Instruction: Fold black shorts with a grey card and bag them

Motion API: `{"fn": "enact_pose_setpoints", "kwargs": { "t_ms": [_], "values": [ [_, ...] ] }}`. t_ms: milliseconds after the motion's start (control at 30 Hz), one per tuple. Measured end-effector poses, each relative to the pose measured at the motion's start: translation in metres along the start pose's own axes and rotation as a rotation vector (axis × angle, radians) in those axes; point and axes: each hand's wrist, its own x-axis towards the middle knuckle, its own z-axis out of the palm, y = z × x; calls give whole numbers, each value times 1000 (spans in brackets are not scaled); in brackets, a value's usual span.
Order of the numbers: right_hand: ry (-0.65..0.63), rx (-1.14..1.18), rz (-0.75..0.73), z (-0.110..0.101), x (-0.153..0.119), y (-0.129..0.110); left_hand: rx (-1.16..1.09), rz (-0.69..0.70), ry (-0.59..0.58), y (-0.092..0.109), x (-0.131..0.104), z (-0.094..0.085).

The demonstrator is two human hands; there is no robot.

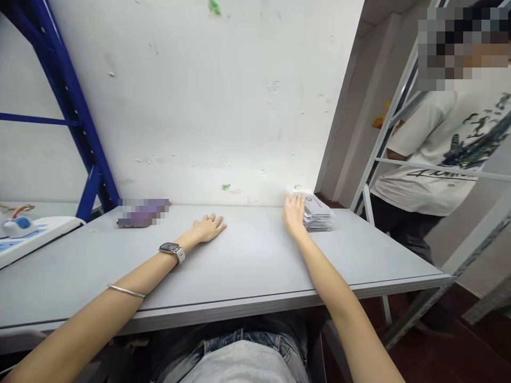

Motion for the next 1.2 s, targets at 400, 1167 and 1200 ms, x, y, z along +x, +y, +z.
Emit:
{"fn": "enact_pose_setpoints", "kwargs": {
  "t_ms": [400, 1167, 1200],
  "values": [
    [-42, 26, 180, 3, 1, 27, 1, -6, -8, 2, -3, -2],
    [-144, -16, 210, -1, 6, 36, 0, 9, 4, -1, -2, -1],
    [-143, -9, 208, -2, 6, 36, 2, 9, 4, -1, -2, -1]
  ]
}}
